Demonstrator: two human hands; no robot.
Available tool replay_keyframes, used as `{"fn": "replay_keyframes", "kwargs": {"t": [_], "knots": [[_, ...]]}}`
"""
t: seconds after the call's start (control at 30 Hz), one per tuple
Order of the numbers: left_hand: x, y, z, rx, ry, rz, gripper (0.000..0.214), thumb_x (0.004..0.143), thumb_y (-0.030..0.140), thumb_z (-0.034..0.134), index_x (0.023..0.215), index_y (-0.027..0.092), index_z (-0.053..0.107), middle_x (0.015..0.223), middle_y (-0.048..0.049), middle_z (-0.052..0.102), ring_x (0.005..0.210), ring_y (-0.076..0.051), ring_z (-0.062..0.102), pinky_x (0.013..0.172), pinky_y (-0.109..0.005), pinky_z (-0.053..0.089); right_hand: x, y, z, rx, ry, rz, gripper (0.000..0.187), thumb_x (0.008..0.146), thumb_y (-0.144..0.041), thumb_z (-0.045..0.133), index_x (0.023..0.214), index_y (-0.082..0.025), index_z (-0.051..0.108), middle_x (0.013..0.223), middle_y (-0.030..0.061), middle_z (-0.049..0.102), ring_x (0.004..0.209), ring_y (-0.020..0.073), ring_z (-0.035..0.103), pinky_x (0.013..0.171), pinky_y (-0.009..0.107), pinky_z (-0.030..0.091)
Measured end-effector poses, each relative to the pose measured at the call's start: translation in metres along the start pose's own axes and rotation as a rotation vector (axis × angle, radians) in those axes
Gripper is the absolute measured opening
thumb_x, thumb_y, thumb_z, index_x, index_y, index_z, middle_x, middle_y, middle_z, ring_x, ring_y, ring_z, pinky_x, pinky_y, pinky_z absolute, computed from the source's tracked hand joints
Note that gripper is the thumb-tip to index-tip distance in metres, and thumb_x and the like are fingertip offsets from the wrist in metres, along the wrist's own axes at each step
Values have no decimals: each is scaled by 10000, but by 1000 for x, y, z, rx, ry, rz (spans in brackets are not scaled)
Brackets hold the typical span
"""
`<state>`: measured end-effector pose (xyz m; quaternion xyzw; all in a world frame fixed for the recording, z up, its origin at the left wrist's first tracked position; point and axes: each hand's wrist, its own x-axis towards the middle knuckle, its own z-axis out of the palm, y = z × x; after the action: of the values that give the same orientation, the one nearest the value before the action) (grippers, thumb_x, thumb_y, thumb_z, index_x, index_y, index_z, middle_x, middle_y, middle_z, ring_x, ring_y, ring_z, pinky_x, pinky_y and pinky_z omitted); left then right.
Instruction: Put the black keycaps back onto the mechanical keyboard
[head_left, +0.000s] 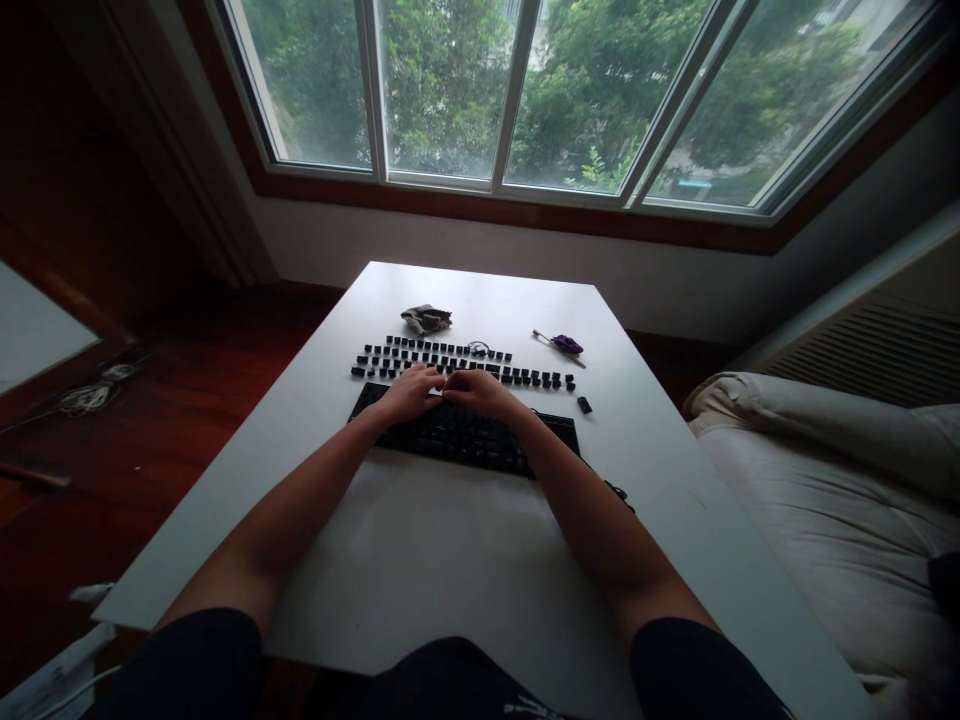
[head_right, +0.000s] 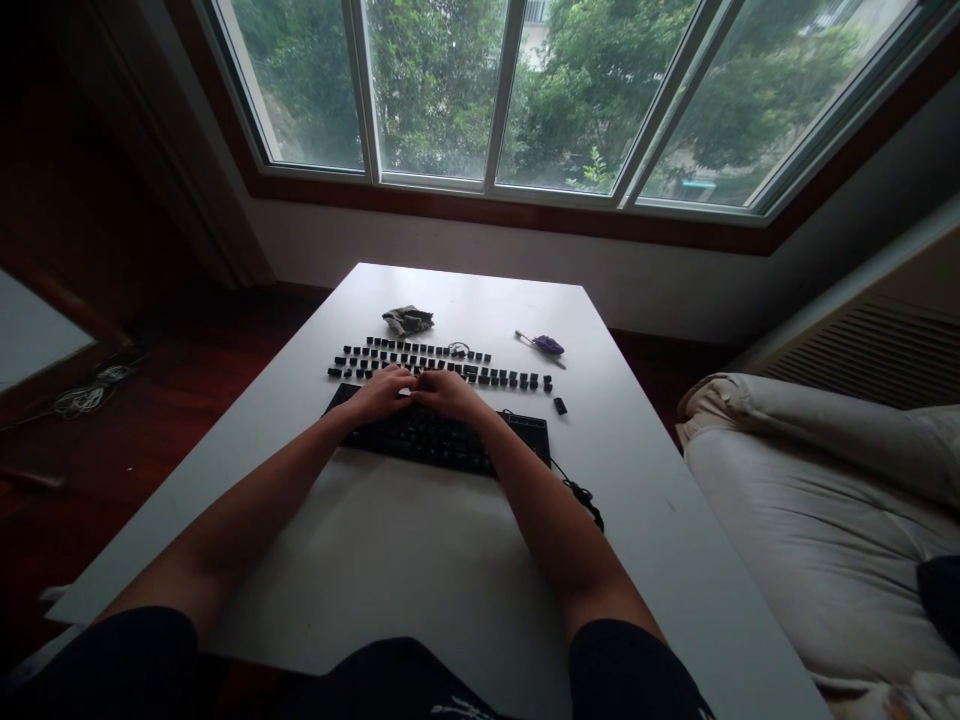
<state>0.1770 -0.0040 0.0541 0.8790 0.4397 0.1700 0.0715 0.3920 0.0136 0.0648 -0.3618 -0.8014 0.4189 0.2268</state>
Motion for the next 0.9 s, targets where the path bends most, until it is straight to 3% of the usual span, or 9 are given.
{"fn": "replay_keyframes", "kwargs": {"t": [0.13,0.33,0.43,0.63,0.9], "knots": [[-1,0,3,-12,-11,21,123,896,243,603,962,228,706,993,-69,673,981,-250,541,882,-376,438,-5,-9,-2,-9,-110,-57,272,864,-412,702,984,-168,720,791,29,738,703,181,676,662,276,500],[-2,0,5,-21,-29,13,128,890,252,602,942,229,716,973,-68,683,970,-245,551,900,-371,430,-22,-46,-12,-229,-294,-217,155,846,-228,686,994,-210,731,874,10,726,761,160,639,702,261,454],[-2,-2,7,-32,-15,28,152,893,250,602,985,228,721,997,-65,688,980,-239,562,908,-366,431,-27,-56,-16,-309,-307,-235,172,832,-178,664,990,-212,722,865,10,714,731,153,610,657,252,426],[-4,-4,10,-74,1,15,161,884,244,634,1012,231,730,1011,-56,691,987,-231,590,908,-354,447,-27,-56,-22,-291,-321,-229,237,924,-309,627,1099,-232,767,977,45,765,790,177,659,721,273,457],[-6,-3,10,-119,9,-11,180,892,226,622,1030,246,736,1030,-49,691,1014,-229,608,947,-365,456,-28,-44,-44,-180,-396,-107,297,896,-329,665,1158,-263,786,957,7,791,796,171,686,744,265,488]]}}
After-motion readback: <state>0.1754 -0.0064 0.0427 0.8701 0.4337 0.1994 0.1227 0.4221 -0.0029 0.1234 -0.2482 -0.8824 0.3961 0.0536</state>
